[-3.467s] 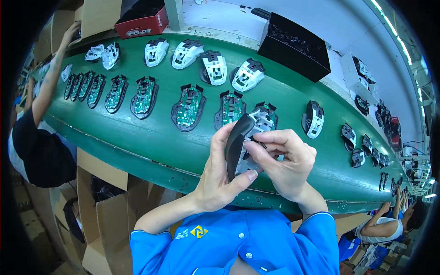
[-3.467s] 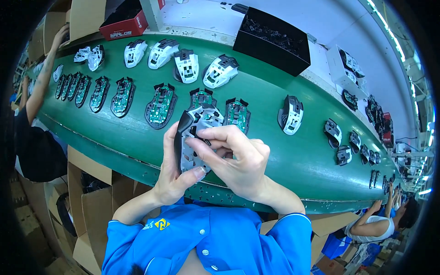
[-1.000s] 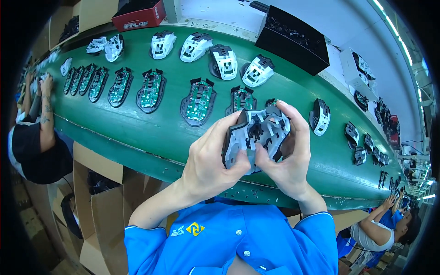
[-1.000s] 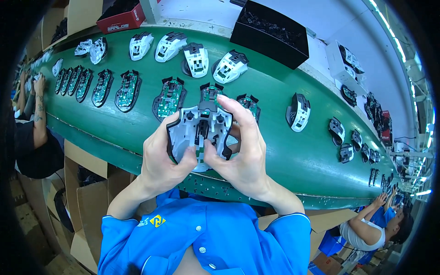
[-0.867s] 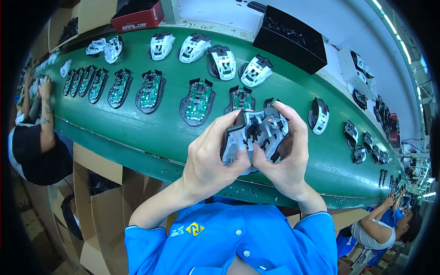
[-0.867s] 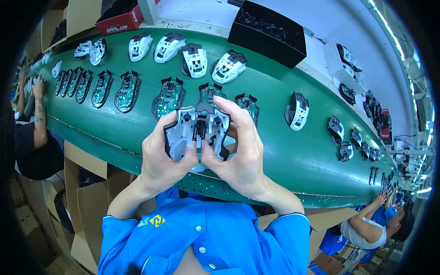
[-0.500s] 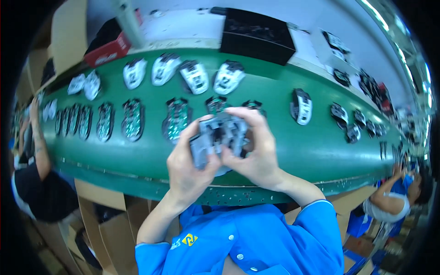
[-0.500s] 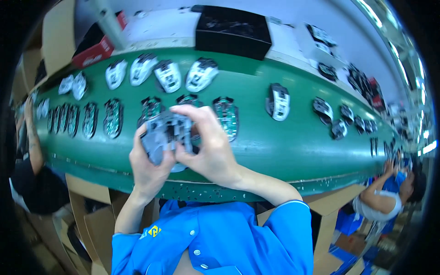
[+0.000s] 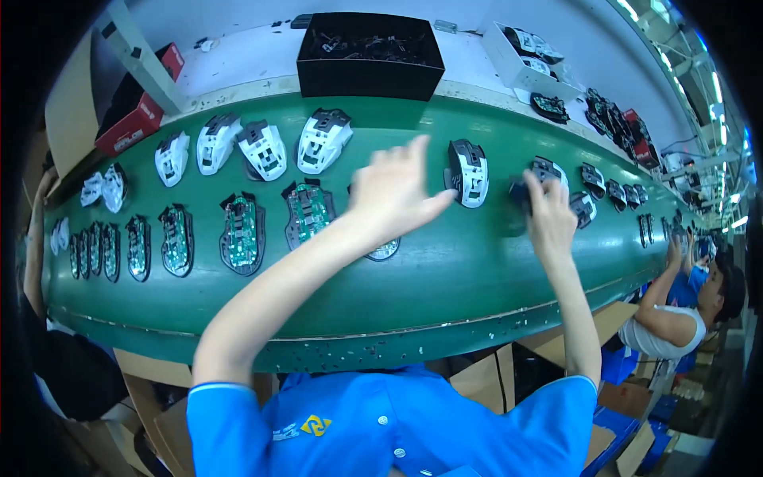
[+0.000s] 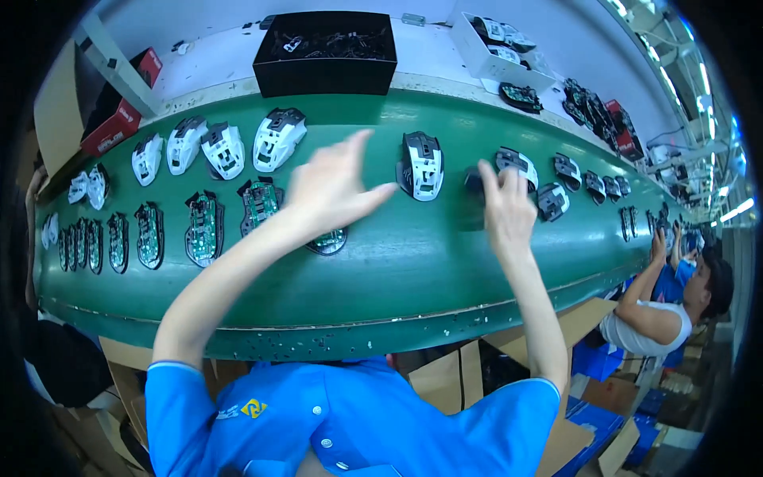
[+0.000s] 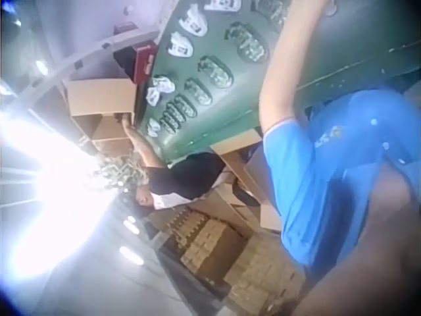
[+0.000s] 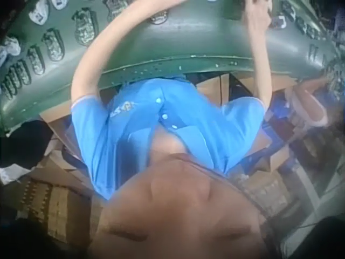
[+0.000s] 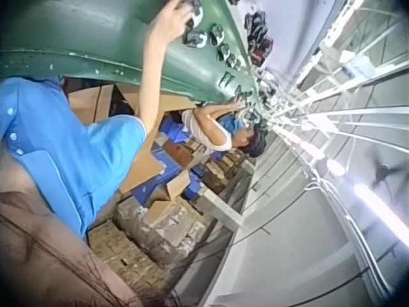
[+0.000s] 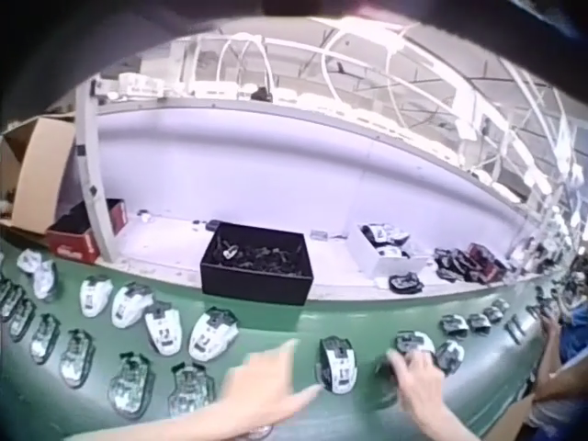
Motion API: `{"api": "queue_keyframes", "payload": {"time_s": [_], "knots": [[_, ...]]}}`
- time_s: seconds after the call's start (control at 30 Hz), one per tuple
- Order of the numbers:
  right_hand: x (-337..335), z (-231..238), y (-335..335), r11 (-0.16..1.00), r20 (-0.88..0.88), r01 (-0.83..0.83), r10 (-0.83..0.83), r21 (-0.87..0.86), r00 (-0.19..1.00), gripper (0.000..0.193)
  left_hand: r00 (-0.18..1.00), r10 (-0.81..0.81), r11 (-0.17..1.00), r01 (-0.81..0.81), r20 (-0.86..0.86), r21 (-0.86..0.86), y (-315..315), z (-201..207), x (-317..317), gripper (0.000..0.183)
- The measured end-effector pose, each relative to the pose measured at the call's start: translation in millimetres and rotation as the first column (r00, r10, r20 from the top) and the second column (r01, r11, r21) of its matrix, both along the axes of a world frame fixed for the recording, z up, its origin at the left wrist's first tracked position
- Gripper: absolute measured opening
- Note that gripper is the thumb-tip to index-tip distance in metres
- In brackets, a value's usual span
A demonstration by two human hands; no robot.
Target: The person assembles computer mouse shells by taking small components from a box, fitting them into mouse top casings by hand, and placing the assembled casings on the conveyor table.
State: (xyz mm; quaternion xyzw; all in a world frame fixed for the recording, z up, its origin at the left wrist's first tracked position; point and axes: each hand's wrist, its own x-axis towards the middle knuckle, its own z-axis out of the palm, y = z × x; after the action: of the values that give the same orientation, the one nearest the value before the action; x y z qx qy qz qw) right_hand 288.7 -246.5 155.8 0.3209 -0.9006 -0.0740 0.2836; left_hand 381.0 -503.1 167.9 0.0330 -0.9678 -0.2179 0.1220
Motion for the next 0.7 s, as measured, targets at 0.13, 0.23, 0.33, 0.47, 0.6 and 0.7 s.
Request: {"api": "queue_keyframes", "payload": {"time_s": [0.13, 0.23, 0.33, 0.47, 0.6, 0.7], "knots": [[18.9, -9.0, 12.5, 0.988, 0.224, -0.15, 0.14, 0.025, 0.964, 0.066, 1.0, 0.019, 1.0, -0.019, -0.015, 0.016, 54.7, -33.1, -80.0, 0.091], [26.6, 24.5, 19.5, 0.973, 0.605, -0.157, 0.228, -0.169, 0.763, 0.062, 0.996, -0.055, 0.984, 0.066, 0.072, -0.165, 66.9, -31.9, -97.3, 0.08], [12.6, 60.8, 33.6, 0.961, 0.762, -0.255, 0.241, -0.102, 0.602, 0.045, 0.954, -0.23, 0.941, 0.268, 0.191, -0.206, 39.7, -24.7, -105.2, 0.069], [-2.3, 114.9, -62.6, 0.875, 0.682, -0.244, 0.481, -0.419, 0.551, 0.032, 0.97, -0.239, 0.969, 0.241, -0.042, 0.051, -17.2, -52.7, -94.3, 0.092], [-94.2, 96.7, -178.4, 0.821, 0.396, -0.411, 0.556, -0.396, 0.731, 0.026, 0.982, -0.188, 0.977, 0.19, -0.022, 0.095, -19.6, -37.1, -94.4, 0.058], [-170.5, 59.6, -243.1, 0.902, 0.249, -0.352, 0.411, -0.251, 0.877, 0.026, 0.906, -0.348, 0.909, 0.389, -0.241, 0.151, -50.6, -26.0, -55.1, 0.054]]}}
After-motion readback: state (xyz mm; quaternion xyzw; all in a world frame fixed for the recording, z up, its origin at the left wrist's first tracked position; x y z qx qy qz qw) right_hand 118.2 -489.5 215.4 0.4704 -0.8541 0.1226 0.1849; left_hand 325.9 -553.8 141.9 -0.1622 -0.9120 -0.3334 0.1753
